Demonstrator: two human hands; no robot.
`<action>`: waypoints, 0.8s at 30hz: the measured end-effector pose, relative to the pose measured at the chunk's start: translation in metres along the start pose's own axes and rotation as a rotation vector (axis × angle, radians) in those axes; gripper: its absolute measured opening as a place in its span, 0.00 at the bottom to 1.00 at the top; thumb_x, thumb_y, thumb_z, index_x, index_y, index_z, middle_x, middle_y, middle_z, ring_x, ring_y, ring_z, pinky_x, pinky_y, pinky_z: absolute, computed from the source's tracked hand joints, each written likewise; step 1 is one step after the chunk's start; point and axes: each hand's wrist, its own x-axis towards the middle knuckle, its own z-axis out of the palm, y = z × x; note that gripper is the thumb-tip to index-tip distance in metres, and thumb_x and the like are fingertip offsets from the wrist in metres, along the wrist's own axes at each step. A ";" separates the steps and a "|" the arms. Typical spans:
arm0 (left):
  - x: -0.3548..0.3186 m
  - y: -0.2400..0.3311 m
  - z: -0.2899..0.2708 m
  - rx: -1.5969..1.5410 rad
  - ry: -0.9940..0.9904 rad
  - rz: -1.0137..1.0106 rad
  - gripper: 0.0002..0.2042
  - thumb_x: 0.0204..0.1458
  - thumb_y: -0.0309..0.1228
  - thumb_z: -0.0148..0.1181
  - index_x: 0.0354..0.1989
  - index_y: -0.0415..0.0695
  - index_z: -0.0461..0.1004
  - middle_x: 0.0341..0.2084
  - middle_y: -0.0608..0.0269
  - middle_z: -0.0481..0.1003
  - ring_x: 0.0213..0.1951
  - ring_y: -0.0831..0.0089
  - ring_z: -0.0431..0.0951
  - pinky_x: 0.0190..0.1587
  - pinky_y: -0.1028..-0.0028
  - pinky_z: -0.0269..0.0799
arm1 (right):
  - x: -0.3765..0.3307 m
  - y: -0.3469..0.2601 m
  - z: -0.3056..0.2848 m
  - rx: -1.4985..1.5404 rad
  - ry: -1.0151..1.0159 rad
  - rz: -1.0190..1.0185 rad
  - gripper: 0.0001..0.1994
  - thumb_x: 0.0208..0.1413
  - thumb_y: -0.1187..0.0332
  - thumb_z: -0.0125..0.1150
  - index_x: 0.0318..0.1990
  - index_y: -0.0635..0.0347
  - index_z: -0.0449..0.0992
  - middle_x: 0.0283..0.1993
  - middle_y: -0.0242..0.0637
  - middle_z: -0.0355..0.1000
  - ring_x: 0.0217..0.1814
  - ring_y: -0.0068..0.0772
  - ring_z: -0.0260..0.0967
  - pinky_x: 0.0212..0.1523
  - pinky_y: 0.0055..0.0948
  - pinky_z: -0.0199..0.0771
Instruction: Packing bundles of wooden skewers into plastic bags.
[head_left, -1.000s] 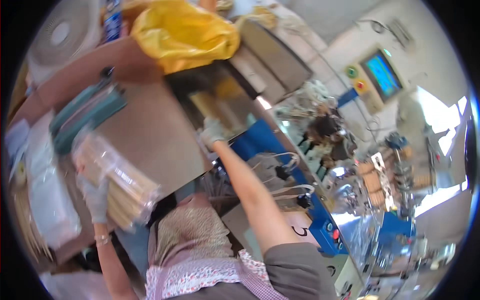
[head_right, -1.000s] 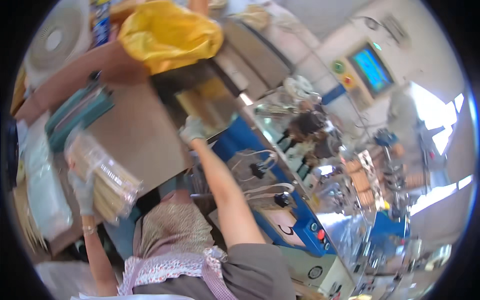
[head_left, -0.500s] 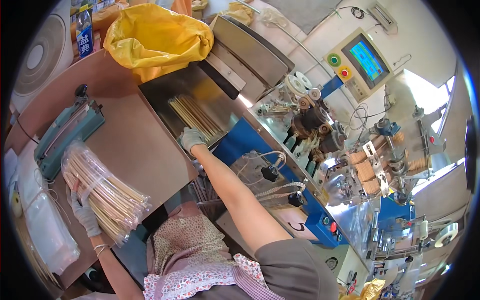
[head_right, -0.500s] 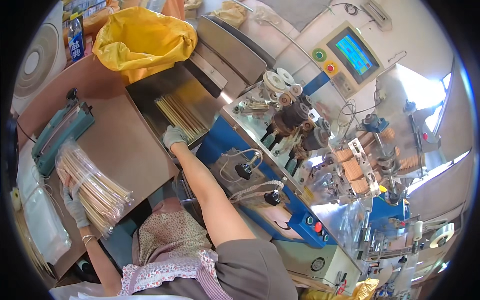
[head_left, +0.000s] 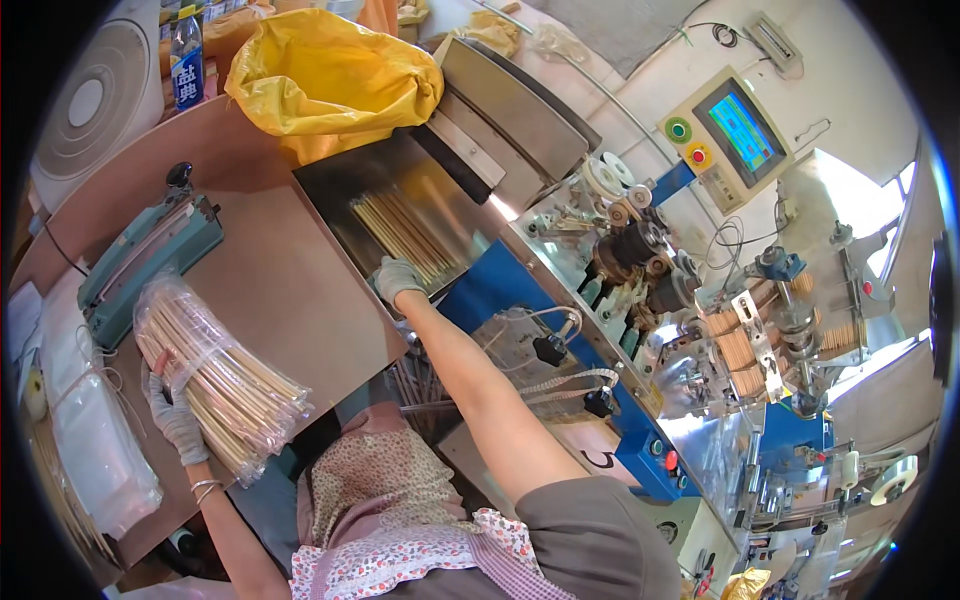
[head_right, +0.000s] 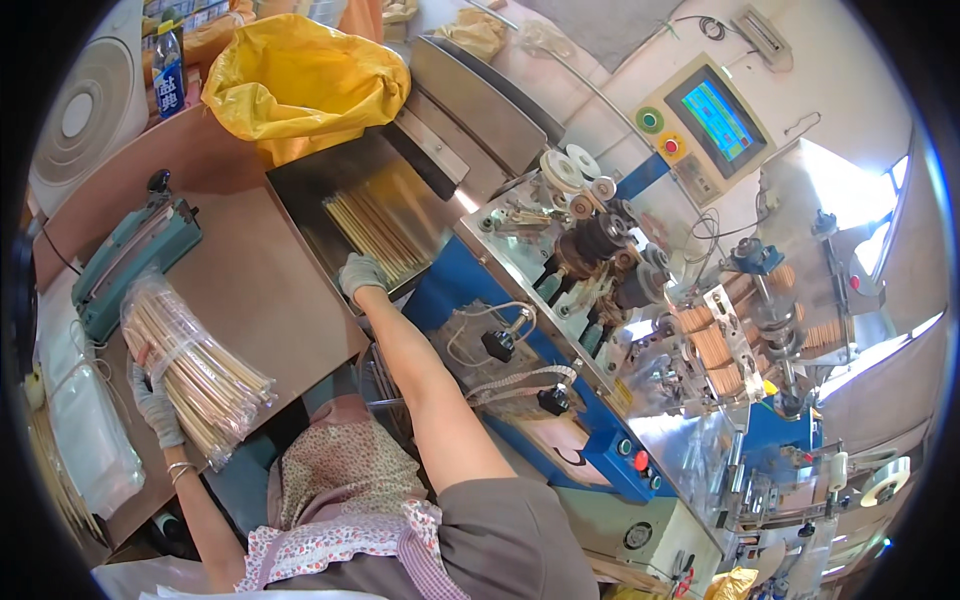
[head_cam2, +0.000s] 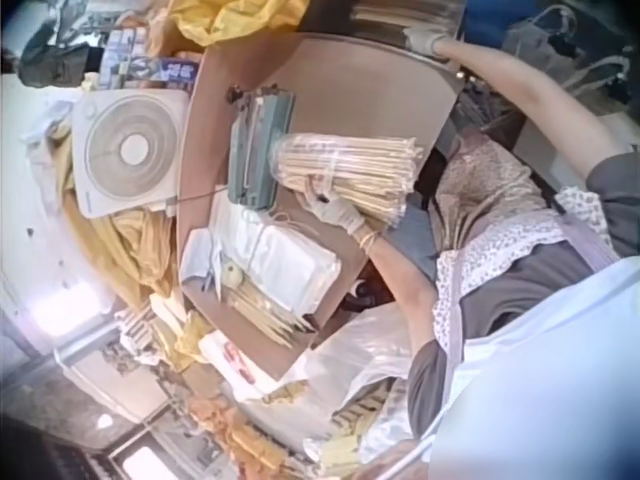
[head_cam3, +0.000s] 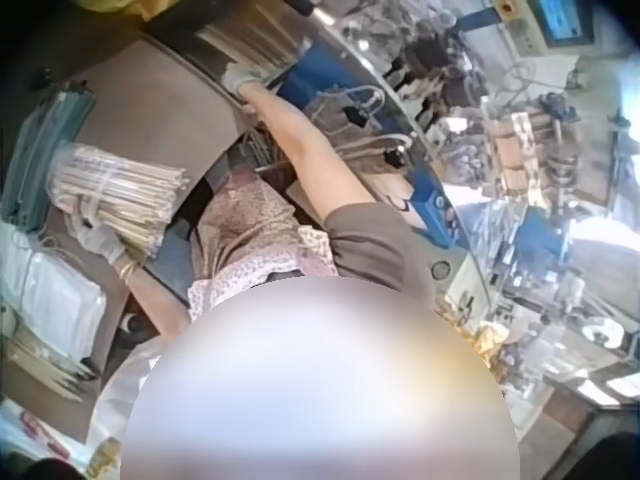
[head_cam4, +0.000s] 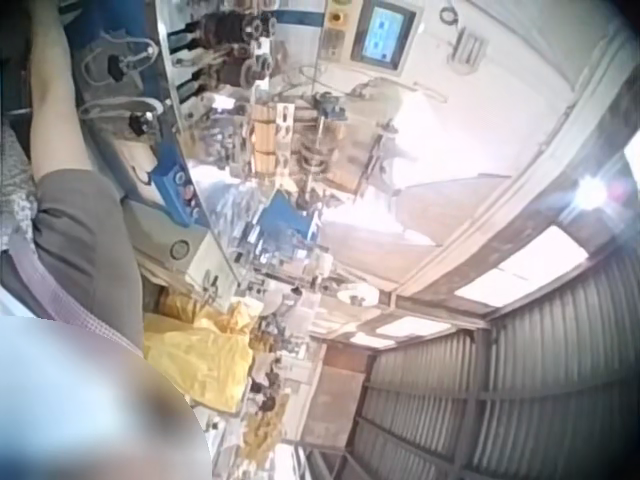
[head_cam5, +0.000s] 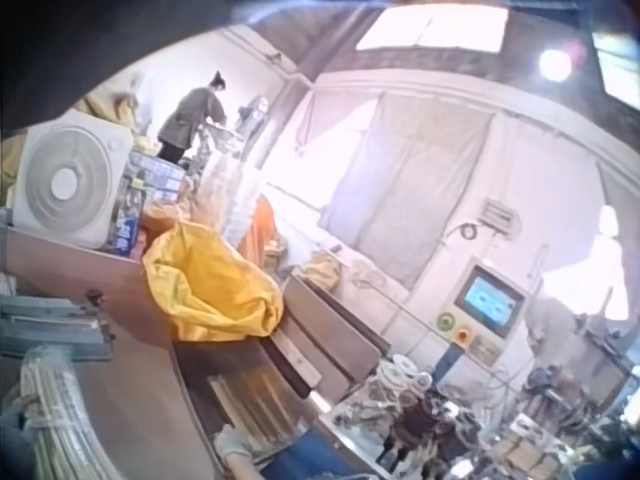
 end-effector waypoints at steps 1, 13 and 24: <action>0.000 -0.002 0.004 0.006 -0.012 0.010 0.17 0.53 0.27 0.57 0.52 0.41 0.72 0.59 0.58 0.60 0.61 0.68 0.60 0.64 0.72 0.53 | 0.004 0.008 0.002 0.007 0.008 0.006 0.18 0.56 0.60 0.50 0.50 0.57 0.71 0.57 0.52 0.64 0.60 0.52 0.63 0.56 0.46 0.65; 0.001 0.014 0.007 0.057 0.007 0.032 0.16 0.51 0.27 0.58 0.49 0.43 0.74 0.57 0.55 0.62 0.59 0.63 0.61 0.63 0.70 0.54 | -0.006 -0.003 -0.016 -0.018 0.106 -0.011 0.17 0.51 0.59 0.52 0.44 0.57 0.75 0.50 0.55 0.70 0.54 0.55 0.67 0.53 0.46 0.67; -0.001 -0.002 -0.005 0.065 0.015 0.019 0.18 0.53 0.30 0.58 0.53 0.41 0.72 0.58 0.57 0.62 0.60 0.66 0.60 0.64 0.71 0.52 | -0.012 -0.016 -0.012 0.005 0.005 0.047 0.19 0.54 0.60 0.53 0.51 0.58 0.71 0.57 0.53 0.64 0.60 0.52 0.62 0.57 0.46 0.64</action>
